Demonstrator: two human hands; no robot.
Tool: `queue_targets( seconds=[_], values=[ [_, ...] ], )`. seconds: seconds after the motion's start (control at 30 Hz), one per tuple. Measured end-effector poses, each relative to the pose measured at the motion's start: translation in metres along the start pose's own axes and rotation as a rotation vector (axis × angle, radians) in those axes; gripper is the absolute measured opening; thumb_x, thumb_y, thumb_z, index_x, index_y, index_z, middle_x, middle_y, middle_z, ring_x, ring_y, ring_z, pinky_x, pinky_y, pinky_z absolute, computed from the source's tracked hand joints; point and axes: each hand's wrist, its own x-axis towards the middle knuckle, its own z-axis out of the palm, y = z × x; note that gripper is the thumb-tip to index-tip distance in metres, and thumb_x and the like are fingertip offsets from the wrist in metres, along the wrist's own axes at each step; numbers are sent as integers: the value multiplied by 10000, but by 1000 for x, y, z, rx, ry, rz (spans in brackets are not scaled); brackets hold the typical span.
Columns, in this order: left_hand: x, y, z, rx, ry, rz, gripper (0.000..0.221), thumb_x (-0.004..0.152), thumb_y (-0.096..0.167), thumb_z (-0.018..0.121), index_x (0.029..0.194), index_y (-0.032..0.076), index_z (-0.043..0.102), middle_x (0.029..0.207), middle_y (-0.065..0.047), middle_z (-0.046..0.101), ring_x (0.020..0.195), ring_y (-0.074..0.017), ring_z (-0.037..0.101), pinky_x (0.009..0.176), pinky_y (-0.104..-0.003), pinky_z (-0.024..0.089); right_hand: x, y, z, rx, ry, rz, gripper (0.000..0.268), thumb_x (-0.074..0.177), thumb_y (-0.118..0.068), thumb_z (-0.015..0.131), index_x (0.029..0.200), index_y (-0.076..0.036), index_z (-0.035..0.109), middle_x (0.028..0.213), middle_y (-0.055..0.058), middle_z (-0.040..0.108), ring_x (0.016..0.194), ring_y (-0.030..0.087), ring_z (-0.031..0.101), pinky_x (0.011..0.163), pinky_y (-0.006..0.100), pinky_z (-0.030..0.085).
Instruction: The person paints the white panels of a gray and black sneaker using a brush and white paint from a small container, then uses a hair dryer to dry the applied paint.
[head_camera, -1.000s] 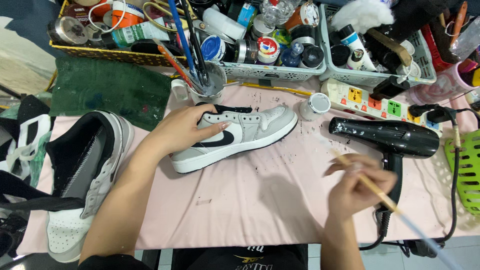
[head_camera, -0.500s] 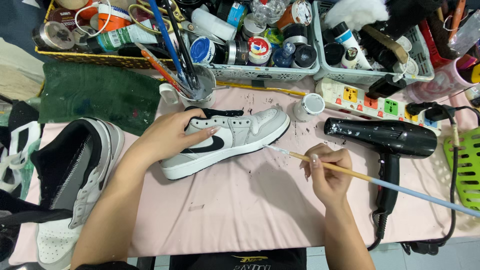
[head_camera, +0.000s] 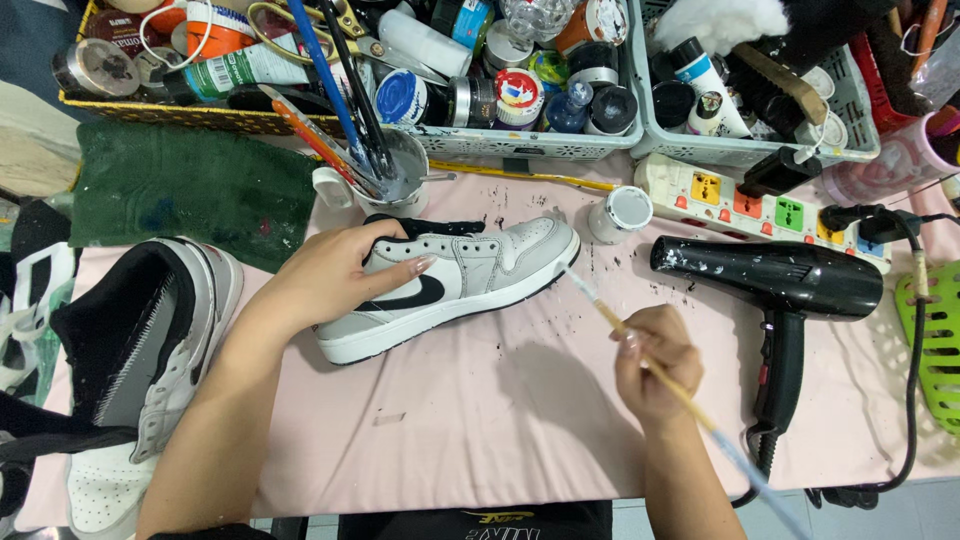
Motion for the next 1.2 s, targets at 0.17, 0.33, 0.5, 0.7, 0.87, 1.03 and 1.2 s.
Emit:
queue_targets(
  seconds=[0.17,0.33,0.5,0.7,0.87,1.03,1.2],
  values=[
    [-1,0,1,-29,5,9,445,845,534,695,1049,138,699,754,-113,703,645,-268,659,607,-389,490,-1,-8,19,114,-76,-129,229,961,56,590,998,-51,390,723,154,606,628,231,616,538,325,510],
    [-1,2,-1,-34,-9,-5,431,849,528,692,1023,134,698,720,-110,693,615,-261,633,582,-388,469,1,-29,25,346,-178,65,217,1018,47,552,1050,-27,351,806,152,606,700,234,643,582,327,540],
    [-1,2,-1,-16,-8,1,424,859,530,692,995,128,696,685,-115,672,593,-264,619,571,-389,457,-2,-15,18,286,41,264,182,1037,45,503,1050,-37,341,811,161,602,622,188,576,503,287,484],
    [-1,1,0,-19,-2,29,424,863,529,686,991,124,693,685,-112,674,590,-262,621,565,-395,454,-1,-15,8,24,95,91,218,1049,28,516,1052,-34,307,789,173,574,655,199,577,520,276,500],
    [-2,2,-1,-27,8,41,430,857,533,687,1000,127,696,689,-111,674,590,-262,625,561,-395,455,-2,-20,17,-45,9,-88,227,991,44,558,1012,-32,346,738,181,619,644,235,617,530,318,481],
    [-3,3,-1,-11,15,46,443,858,537,689,1010,121,695,677,-128,661,588,-277,620,560,-406,448,5,-36,30,59,-77,-146,220,971,48,580,1003,-16,372,741,189,613,649,256,626,550,345,518],
    [-3,3,0,-23,9,56,440,858,537,683,1002,121,696,666,-121,661,583,-278,625,554,-410,448,2,-41,34,229,-78,56,198,1018,39,527,1031,-23,340,755,162,593,656,209,624,535,296,514]
  ],
)
